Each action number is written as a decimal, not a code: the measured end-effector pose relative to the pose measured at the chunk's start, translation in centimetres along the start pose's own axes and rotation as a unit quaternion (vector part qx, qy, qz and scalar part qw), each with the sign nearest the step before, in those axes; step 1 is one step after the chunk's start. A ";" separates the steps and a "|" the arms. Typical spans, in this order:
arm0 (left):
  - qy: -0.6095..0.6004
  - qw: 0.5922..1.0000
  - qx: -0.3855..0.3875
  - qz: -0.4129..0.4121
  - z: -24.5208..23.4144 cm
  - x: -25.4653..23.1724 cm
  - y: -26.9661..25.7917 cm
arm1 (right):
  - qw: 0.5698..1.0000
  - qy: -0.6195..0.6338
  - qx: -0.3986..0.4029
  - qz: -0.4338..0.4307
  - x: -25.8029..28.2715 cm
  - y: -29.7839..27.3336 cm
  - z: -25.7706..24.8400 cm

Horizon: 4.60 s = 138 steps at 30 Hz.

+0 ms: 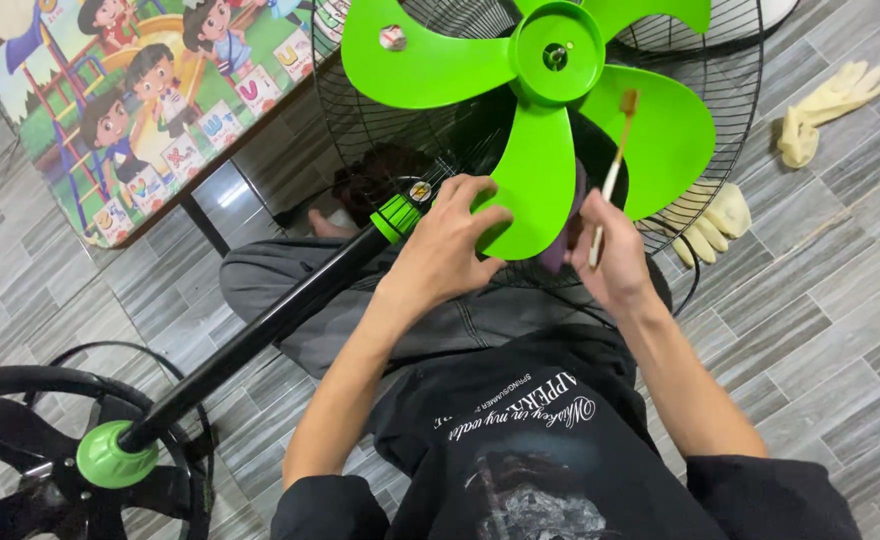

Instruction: Cleaning the blades and motor of an electric fan using a cloth and a brush

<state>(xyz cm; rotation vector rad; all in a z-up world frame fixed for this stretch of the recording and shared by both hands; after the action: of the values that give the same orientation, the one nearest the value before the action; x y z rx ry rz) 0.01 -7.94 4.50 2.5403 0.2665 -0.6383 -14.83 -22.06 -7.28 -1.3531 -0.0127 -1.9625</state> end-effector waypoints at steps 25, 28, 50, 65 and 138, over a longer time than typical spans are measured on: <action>-0.065 0.998 -0.015 0.003 -1.0 0.6 0.4 | 0.971 0.196 -0.029 0.134 -0.1 -0.4 3.6; -0.043 0.999 -0.007 -0.001 -0.6 1.1 0.3 | 0.977 -0.166 -0.090 -0.095 4.6 0.6 4.5; 0.192 0.964 -0.185 0.022 1.8 -2.3 1.4 | 0.429 -0.765 -0.008 -0.480 15.6 -2.8 2.6; 0.187 0.953 -0.237 -0.006 -1.0 1.3 2.8 | 0.000 -0.830 0.030 -0.557 19.3 1.7 13.4; -0.004 0.896 -0.433 -0.096 -5.4 1.3 -3.4 | 0.458 -0.868 0.006 -0.193 12.2 0.6 14.1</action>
<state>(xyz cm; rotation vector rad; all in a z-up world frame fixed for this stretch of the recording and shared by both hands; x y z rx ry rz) 2.27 -2.18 6.57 1.6593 0.6421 -0.4527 -5.26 -23.75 8.59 -2.7977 -1.3324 0.1108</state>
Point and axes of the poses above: each hand's wrist, its own y-axis towards the middle knuckle, its own z-axis out of the palm, x = y × z, the point moved 7 cm from there along y, towards the middle knuckle, and after that the axes turned 15 degrees about -x, right-handed, at the moved point
